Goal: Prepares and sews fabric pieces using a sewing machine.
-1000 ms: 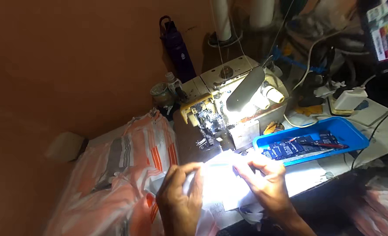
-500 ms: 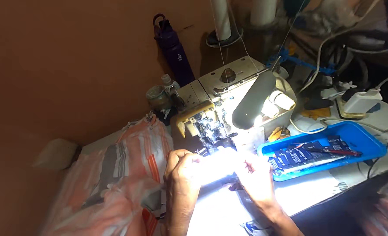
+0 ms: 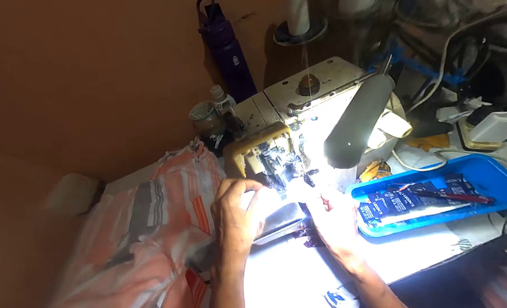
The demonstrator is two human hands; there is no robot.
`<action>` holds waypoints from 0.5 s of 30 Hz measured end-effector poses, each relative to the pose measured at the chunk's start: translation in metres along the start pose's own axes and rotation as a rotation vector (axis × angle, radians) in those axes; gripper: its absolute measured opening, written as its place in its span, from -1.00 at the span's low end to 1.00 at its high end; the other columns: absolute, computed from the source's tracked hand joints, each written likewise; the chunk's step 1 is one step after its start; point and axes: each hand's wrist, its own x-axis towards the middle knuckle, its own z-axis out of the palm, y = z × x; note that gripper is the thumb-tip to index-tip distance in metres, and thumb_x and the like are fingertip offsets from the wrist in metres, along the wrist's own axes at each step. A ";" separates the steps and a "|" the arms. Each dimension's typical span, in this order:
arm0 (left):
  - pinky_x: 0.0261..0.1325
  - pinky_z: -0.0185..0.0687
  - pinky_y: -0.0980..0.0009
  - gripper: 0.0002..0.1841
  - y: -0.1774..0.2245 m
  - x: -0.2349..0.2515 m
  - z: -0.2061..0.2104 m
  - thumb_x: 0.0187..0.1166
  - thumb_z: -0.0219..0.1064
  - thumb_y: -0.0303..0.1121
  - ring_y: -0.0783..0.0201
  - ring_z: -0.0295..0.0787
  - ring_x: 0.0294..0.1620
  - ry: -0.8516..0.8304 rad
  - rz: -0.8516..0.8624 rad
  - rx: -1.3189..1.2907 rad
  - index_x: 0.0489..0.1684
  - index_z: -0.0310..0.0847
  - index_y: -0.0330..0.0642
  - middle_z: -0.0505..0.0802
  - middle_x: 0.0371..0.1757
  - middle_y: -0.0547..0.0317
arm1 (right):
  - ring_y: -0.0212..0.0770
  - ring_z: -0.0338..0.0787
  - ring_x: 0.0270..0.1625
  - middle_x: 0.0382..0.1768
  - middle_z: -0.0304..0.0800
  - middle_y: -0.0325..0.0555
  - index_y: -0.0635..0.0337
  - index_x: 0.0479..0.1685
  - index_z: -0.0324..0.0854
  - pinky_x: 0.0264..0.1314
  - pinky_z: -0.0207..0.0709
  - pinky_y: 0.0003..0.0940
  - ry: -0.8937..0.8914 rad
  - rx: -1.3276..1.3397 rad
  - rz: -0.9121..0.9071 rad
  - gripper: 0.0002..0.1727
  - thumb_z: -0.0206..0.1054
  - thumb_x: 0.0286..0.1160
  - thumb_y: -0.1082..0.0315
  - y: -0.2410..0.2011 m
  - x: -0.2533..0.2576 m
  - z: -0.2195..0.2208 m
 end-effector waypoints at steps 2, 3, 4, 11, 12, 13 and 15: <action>0.09 0.58 0.03 -0.81 -0.003 0.014 -0.001 0.43 0.50 -0.35 0.07 0.75 -0.07 -0.060 -0.082 -0.001 -0.28 0.79 -0.35 0.81 -0.17 -0.08 | -0.75 0.37 -0.61 -0.73 0.46 -0.42 0.24 -0.59 0.67 -0.49 0.23 -0.79 0.000 0.021 -0.033 -0.78 0.37 0.42 0.41 0.003 0.000 0.001; 0.06 0.58 -0.06 -0.78 -0.005 0.020 0.000 0.45 0.52 -0.34 0.01 0.77 -0.09 -0.064 -0.113 0.013 -0.27 0.76 -0.37 0.82 -0.18 -0.13 | -0.72 0.40 -0.60 -0.70 0.49 -0.40 0.25 -0.54 0.69 -0.47 0.27 -0.77 -0.032 0.003 -0.028 -0.78 0.36 0.46 0.39 0.003 -0.001 -0.002; 0.03 0.57 -0.12 -0.77 -0.004 0.024 0.000 0.48 0.52 -0.32 -0.03 0.77 -0.12 -0.060 -0.150 0.030 -0.24 0.75 -0.37 0.83 -0.20 -0.16 | -0.65 0.47 -0.55 -0.64 0.55 -0.35 0.24 -0.43 0.72 -0.42 0.33 -0.69 -0.085 -0.033 -0.009 -0.79 0.34 0.53 0.34 0.001 -0.003 -0.007; -0.09 0.59 0.50 -0.77 0.015 -0.047 -0.008 0.47 0.38 -0.40 0.37 0.74 -0.30 0.302 -0.093 0.052 -0.27 0.81 -0.48 0.83 -0.36 -0.11 | -0.42 0.75 -0.13 0.06 0.85 0.01 0.27 0.25 0.76 -0.09 0.61 -0.60 -0.097 -0.158 -0.270 -0.55 0.28 0.57 0.15 -0.002 -0.064 -0.056; -0.12 0.57 0.57 -0.81 0.028 -0.058 -0.002 0.40 0.40 -0.45 0.37 0.73 -0.34 0.314 0.000 0.048 -0.34 0.82 -0.48 0.82 -0.41 -0.10 | -0.43 0.76 -0.05 0.01 0.87 0.03 0.27 0.13 0.80 0.02 0.58 -0.66 -0.083 -0.128 -0.295 -0.62 0.27 0.56 0.21 0.000 -0.068 -0.063; -0.14 0.61 0.58 -0.82 0.038 -0.066 0.009 0.38 0.43 -0.45 0.35 0.77 -0.36 0.294 0.103 0.030 -0.43 0.83 -0.45 0.83 -0.45 -0.08 | -0.45 0.74 -0.09 -0.08 0.87 0.03 0.27 0.02 0.83 -0.01 0.55 -0.72 -0.080 -0.099 -0.310 -0.68 0.28 0.54 0.25 0.001 -0.071 -0.069; -0.17 0.71 0.36 -0.84 0.053 -0.068 0.036 0.39 0.43 -0.44 0.16 0.83 -0.37 0.195 0.301 0.002 -0.52 0.84 -0.35 0.86 -0.46 -0.06 | -0.51 0.71 -0.16 -0.16 0.87 -0.01 0.26 -0.08 0.84 -0.07 0.49 -0.77 -0.104 -0.057 -0.308 -0.74 0.30 0.54 0.29 0.002 -0.073 -0.076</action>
